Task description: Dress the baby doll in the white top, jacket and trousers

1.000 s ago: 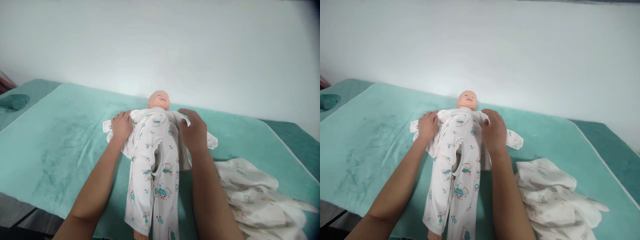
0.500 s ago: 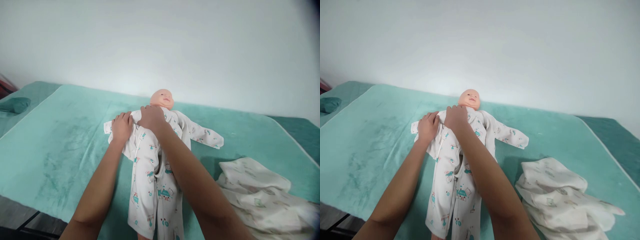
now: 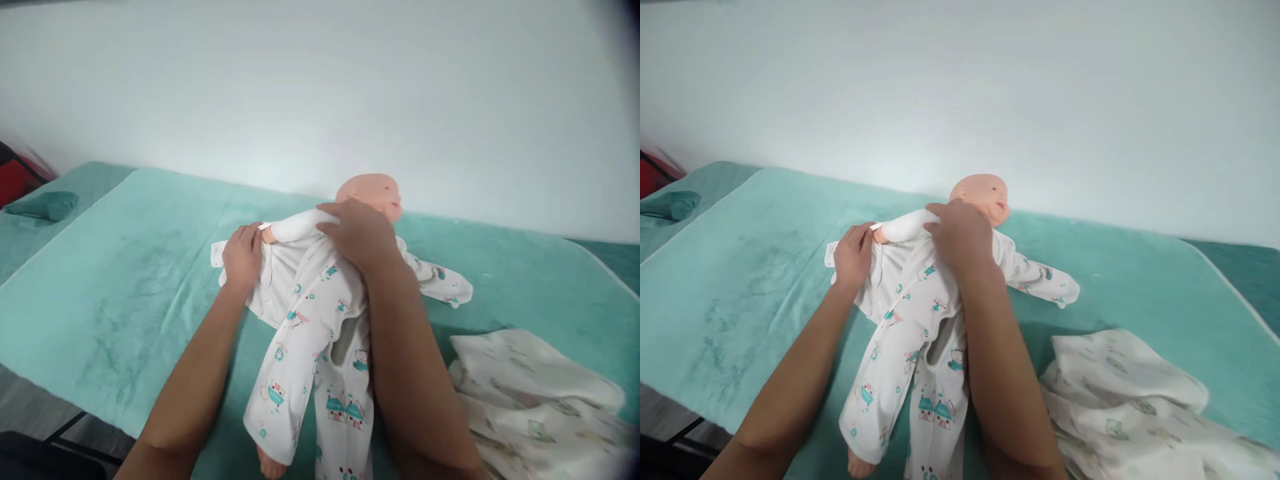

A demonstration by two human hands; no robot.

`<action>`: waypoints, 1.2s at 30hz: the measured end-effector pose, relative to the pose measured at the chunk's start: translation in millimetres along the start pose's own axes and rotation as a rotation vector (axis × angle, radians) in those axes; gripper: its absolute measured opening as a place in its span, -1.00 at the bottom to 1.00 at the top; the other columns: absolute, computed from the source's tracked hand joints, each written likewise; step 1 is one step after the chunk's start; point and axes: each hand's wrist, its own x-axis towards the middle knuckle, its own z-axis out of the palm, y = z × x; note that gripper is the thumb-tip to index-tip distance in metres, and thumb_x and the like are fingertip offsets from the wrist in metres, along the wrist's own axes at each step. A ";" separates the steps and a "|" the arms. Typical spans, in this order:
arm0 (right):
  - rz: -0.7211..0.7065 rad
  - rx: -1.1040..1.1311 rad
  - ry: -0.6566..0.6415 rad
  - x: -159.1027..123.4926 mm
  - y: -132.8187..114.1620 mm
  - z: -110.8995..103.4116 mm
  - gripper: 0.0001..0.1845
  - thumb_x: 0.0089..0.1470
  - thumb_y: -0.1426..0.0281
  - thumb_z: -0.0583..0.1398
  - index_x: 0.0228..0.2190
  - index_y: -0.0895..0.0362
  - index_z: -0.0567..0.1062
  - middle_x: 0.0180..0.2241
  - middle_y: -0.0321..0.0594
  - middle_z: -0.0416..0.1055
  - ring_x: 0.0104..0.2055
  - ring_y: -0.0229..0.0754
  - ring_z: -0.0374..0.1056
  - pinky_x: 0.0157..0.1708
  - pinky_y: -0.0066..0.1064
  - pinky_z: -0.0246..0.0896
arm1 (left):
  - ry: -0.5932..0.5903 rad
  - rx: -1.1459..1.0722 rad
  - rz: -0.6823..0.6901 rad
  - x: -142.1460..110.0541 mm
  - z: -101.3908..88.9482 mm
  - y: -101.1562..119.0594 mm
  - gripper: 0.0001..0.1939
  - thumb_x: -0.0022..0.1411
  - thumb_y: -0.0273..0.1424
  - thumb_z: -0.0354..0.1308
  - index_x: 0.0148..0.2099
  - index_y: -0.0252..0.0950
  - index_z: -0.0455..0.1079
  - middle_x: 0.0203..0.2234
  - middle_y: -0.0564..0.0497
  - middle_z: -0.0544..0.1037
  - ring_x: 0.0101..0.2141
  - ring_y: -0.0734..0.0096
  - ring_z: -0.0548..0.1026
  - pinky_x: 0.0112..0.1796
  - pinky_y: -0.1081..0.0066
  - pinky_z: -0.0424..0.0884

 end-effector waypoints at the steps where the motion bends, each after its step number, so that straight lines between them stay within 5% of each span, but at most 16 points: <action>1: 0.020 0.008 0.020 -1.4 3.5 -3.6 -0.59 0.22 0.32 0.18 0.09 -0.04 0.56 -0.01 -0.09 0.52 0.04 0.09 0.38 0.03 -0.08 0.21 | -0.004 -0.030 -0.015 -0.6 -0.1 0.3 -0.61 0.48 -0.30 -0.12 0.10 -0.18 0.50 -0.09 -0.05 0.60 -0.05 0.20 0.52 -0.06 0.28 0.38; 8: 0.059 0.070 0.048 -4.8 17.4 -22.3 -0.58 0.19 0.36 0.18 0.07 0.01 0.58 -0.11 -0.07 0.56 -0.02 0.10 0.42 -0.04 -0.10 0.25 | -0.048 -0.200 -0.241 2.7 6.3 -8.9 -0.74 0.35 -0.35 0.02 -0.07 -0.21 0.52 -0.18 -0.05 0.62 -0.11 0.17 0.55 -0.03 0.19 0.42; 10: 0.027 0.058 0.042 -3.7 10.9 -18.5 -0.59 0.21 0.36 0.18 0.08 0.02 0.56 -0.11 -0.07 0.56 0.00 0.10 0.41 -0.03 -0.11 0.24 | 0.083 -0.315 -0.277 5.7 4.9 -13.0 -0.75 0.29 -0.42 0.04 -0.04 -0.22 0.47 -0.15 -0.04 0.60 -0.12 0.23 0.55 -0.03 0.23 0.44; 13: -0.057 -0.034 -0.001 -3.8 -11.6 -2.2 -0.63 0.25 0.38 0.16 0.06 0.10 0.54 -0.08 0.02 0.54 0.01 0.13 0.40 -0.01 -0.09 0.22 | 0.465 -0.476 -0.244 8.9 -1.8 -15.0 -0.69 0.31 -0.50 -0.07 0.04 -0.21 0.36 -0.04 -0.05 0.53 -0.04 0.35 0.52 0.03 0.30 0.42; 15: -0.142 -0.092 -0.055 -5.7 -29.8 10.2 -0.68 0.26 0.39 0.15 0.01 0.14 0.55 -0.07 0.08 0.52 0.01 0.14 0.39 0.02 -0.06 0.19 | 0.562 -0.474 -0.159 8.7 -5.1 -11.8 -0.70 0.39 -0.46 -0.13 0.05 -0.21 0.34 -0.02 -0.05 0.51 0.00 0.37 0.50 0.07 0.30 0.39; 17: -0.226 -0.098 -0.087 -8.4 -43.9 18.3 -0.71 0.27 0.39 0.14 -0.04 0.15 0.56 -0.07 0.07 0.52 0.04 0.15 0.37 0.06 -0.04 0.16 | 0.396 -0.404 -0.028 6.4 -4.3 -5.5 -0.70 0.46 -0.36 -0.14 0.08 -0.21 0.36 0.00 -0.07 0.51 0.05 0.34 0.48 0.10 0.29 0.37; 19: -0.268 -0.022 -0.088 -10.6 -49.4 19.9 -0.72 0.28 0.40 0.12 -0.05 0.13 0.55 -0.07 0.02 0.53 0.05 0.11 0.38 0.07 -0.07 0.16 | 0.099 -0.266 0.137 3.2 0.9 1.2 -0.65 0.49 -0.27 -0.12 0.15 -0.23 0.36 0.08 -0.12 0.51 0.11 0.26 0.44 0.15 0.25 0.33; 22: -0.209 0.216 -0.021 -12.2 -38.6 13.9 -0.68 0.32 0.39 0.05 -0.02 0.09 0.54 -0.03 -0.09 0.55 0.05 0.00 0.41 0.07 -0.15 0.22 | -0.178 0.026 0.300 -0.9 10.9 7.2 -0.55 0.48 -0.18 -0.09 0.29 -0.22 0.31 0.20 -0.15 0.45 0.21 0.11 0.36 0.21 0.12 0.22; 28: 0.061 0.628 0.264 -32.4 32.7 15.7 -0.63 0.28 0.27 0.04 -0.03 0.08 0.54 0.03 -0.17 0.55 0.10 -0.06 0.41 0.16 -0.17 0.24 | -0.190 0.332 0.214 -1.7 15.4 7.0 -0.48 0.46 -0.20 -0.08 0.39 -0.19 0.21 0.18 -0.21 0.44 0.15 -0.03 0.36 0.14 0.02 0.23; 32: 0.183 0.373 0.275 -57.3 83.8 31.3 -0.57 0.18 0.42 0.03 0.00 0.13 0.54 0.08 -0.05 0.52 0.15 0.03 0.36 0.24 -0.04 0.12 | -0.131 0.375 0.104 -3.2 13.1 2.5 -0.51 0.45 -0.25 -0.07 0.35 -0.20 0.28 0.11 -0.25 0.47 0.10 -0.09 0.38 0.12 -0.03 0.23; 36: 0.215 0.152 0.330 -65.6 102.8 40.2 -0.46 0.08 0.56 -0.01 0.02 0.11 0.54 0.07 -0.07 0.52 0.14 0.04 0.34 0.25 -0.02 0.04 | -0.078 0.299 0.094 -5.7 12.8 -4.6 -0.52 0.41 -0.29 0.00 0.31 -0.23 0.32 0.14 -0.23 0.47 0.14 -0.07 0.36 0.22 -0.05 0.14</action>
